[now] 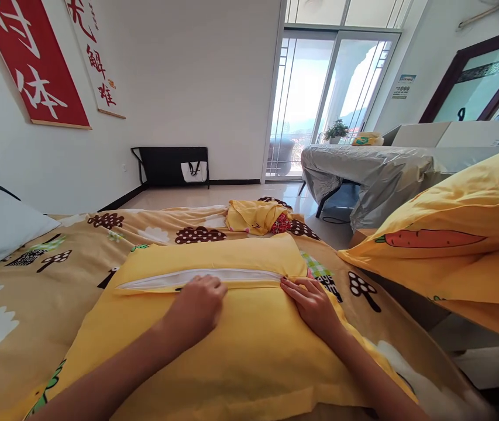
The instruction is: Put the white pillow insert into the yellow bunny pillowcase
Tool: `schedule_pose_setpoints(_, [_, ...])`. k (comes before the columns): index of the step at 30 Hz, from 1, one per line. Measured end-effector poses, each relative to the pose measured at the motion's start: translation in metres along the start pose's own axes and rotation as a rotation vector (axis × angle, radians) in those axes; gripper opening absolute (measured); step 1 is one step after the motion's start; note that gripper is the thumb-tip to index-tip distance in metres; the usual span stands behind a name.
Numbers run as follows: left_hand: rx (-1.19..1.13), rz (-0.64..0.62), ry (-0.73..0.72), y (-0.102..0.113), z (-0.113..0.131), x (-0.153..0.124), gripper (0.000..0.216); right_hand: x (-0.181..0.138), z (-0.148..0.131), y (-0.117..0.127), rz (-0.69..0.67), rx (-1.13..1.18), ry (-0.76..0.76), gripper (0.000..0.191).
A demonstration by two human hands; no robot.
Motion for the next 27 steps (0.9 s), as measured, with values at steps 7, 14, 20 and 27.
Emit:
schedule_pose_setpoints(7, [-0.306, -0.104, -0.094, -0.035, 0.076, 0.137, 0.025, 0.000, -0.001, 0.003, -0.005, -0.008, -0.096, 0.030])
schedule_pose_setpoints(14, [-0.408, -0.012, 0.010, -0.060, 0.067, 0.138, 0.023, 0.009, 0.029, -0.011, -0.098, 0.443, -0.413, 0.028])
schedule_pose_setpoints(20, [-0.418, -0.018, 0.051, -0.067, 0.072, 0.136, 0.019, 0.021, 0.047, -0.028, -0.308, 0.459, -0.759, 0.022])
schedule_pose_setpoints(27, [-0.419, 0.013, 0.070, -0.063, 0.076, 0.130, 0.016, 0.018, 0.041, -0.027, -0.458, 0.064, -0.795, 0.019])
Point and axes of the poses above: each hand's wrist, its own x-axis towards the middle knuckle, its own y-axis out of the back of the hand, z = x × y, the point moved 8 cm from there along x, towards the middle knuckle, and after that the axes turned 3 degrees about -z, right-handed, at the moved point
